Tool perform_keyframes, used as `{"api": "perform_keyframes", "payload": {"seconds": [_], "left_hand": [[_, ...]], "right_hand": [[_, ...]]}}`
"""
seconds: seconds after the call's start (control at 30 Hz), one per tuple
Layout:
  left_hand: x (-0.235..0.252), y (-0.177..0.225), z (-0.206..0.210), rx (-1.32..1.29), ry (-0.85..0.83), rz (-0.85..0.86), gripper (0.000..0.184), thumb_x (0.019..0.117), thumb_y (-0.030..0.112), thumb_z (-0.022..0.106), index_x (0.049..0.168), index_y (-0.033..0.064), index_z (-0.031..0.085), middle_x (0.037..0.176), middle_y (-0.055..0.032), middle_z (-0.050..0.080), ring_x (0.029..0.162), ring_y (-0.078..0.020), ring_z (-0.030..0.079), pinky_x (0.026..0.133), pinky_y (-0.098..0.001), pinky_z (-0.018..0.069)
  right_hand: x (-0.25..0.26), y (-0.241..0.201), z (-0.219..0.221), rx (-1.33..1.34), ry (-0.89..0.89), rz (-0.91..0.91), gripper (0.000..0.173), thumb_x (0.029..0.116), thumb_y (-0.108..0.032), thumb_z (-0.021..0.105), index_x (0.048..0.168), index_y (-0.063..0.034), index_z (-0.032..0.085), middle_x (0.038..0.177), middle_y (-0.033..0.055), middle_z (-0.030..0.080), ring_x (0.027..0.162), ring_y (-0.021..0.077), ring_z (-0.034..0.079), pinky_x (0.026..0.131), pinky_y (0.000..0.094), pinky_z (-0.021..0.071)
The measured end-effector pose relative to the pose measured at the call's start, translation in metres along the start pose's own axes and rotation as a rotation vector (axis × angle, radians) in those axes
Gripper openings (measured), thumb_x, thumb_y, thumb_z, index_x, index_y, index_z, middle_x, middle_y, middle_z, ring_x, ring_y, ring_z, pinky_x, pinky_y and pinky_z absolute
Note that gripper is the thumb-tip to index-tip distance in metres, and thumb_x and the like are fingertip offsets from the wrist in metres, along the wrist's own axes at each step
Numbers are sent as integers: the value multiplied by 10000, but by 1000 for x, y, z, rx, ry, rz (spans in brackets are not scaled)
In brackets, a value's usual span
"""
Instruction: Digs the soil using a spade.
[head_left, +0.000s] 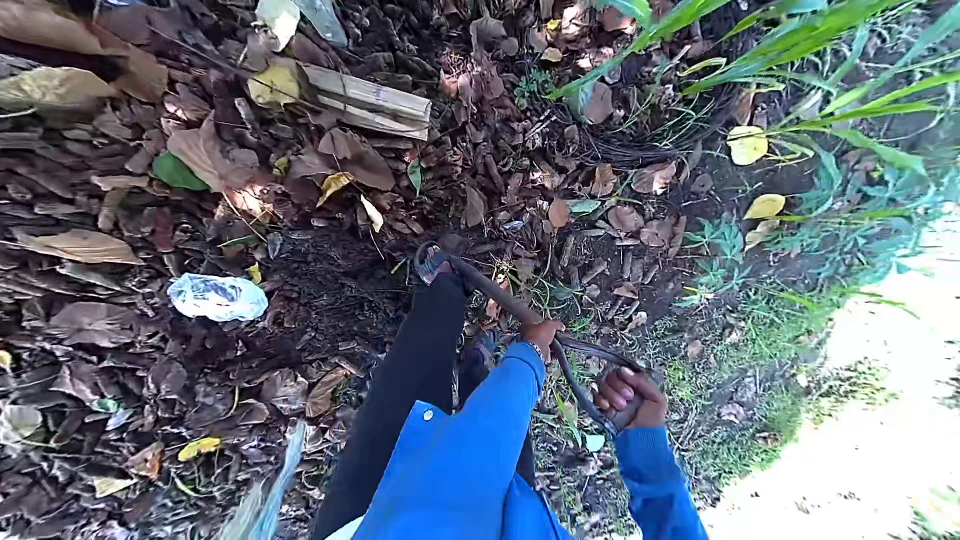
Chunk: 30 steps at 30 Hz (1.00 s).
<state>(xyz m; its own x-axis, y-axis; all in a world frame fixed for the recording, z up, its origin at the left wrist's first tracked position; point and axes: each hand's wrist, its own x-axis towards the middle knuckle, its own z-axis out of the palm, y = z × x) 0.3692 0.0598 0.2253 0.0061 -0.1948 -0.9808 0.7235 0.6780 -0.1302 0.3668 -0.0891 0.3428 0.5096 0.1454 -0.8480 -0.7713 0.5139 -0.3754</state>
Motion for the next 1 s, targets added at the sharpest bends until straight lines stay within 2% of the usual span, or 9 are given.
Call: {"api": "perform_keyframes", "payload": {"seconds": [0.1,0.2,0.33,0.4,0.5,0.6,0.8,0.9,1.0], "left_hand": [[13,-59,-26,29,30,-1,551,879,91,740,1358,24,476,1032,-202,645,832,-297,642,646,-453,549],[3,-104,-91,63,76,26,419,848,39,730,1217,-11,538,845,-153,665,668,-236,662,566,-379,566],[-38,-116,-174,93,174,44,253,903,81,693,1100,2,556,739,-81,604,567,-165,606,527,-312,543],[-57,-102,-192,64,171,90,119,945,129,674,953,36,600,647,-39,586,489,-129,562,459,-271,499],[-81,-73,-200,87,95,161,130,955,156,673,936,42,613,671,-56,618,507,-144,581,472,-283,506],[-97,-50,-196,115,74,169,123,941,126,673,990,27,618,723,-74,638,539,-157,604,498,-292,526],[-90,-25,-182,137,123,126,249,867,100,734,1047,27,579,687,-66,616,486,-136,561,435,-274,471],[-85,-4,-177,289,148,98,322,852,178,786,1068,17,611,742,-65,649,572,-145,611,516,-307,520],[-84,40,-158,317,134,90,471,861,153,783,1236,-44,576,981,-165,661,817,-237,648,716,-414,556]], "right_hand": [[-41,56,-51,31,85,-38,139,803,-169,679,665,-157,670,484,-24,540,400,108,549,419,294,502],[-99,141,-71,-19,68,-6,153,834,-188,666,683,-208,656,512,-39,567,451,112,586,494,320,543],[-148,208,-62,-177,-217,303,46,928,-132,619,886,-131,639,818,80,738,835,238,737,848,427,601],[-151,203,-22,-209,-275,410,120,980,-167,592,986,-50,618,963,145,745,964,271,727,907,430,588],[-145,187,39,-165,-234,442,199,1063,-155,461,1017,-11,590,970,166,722,934,272,718,855,434,601],[-137,181,66,-99,-217,448,208,1068,-147,455,991,-16,597,931,170,719,888,291,721,812,455,610],[-126,180,94,31,-65,276,80,897,-75,547,828,-59,583,655,89,636,631,267,680,700,476,606],[-117,184,110,89,-78,138,100,803,-102,627,705,-115,616,559,44,599,515,218,638,580,427,583],[-81,162,134,124,-231,43,101,798,-173,722,707,-151,684,558,13,611,507,176,640,554,392,587]]}}
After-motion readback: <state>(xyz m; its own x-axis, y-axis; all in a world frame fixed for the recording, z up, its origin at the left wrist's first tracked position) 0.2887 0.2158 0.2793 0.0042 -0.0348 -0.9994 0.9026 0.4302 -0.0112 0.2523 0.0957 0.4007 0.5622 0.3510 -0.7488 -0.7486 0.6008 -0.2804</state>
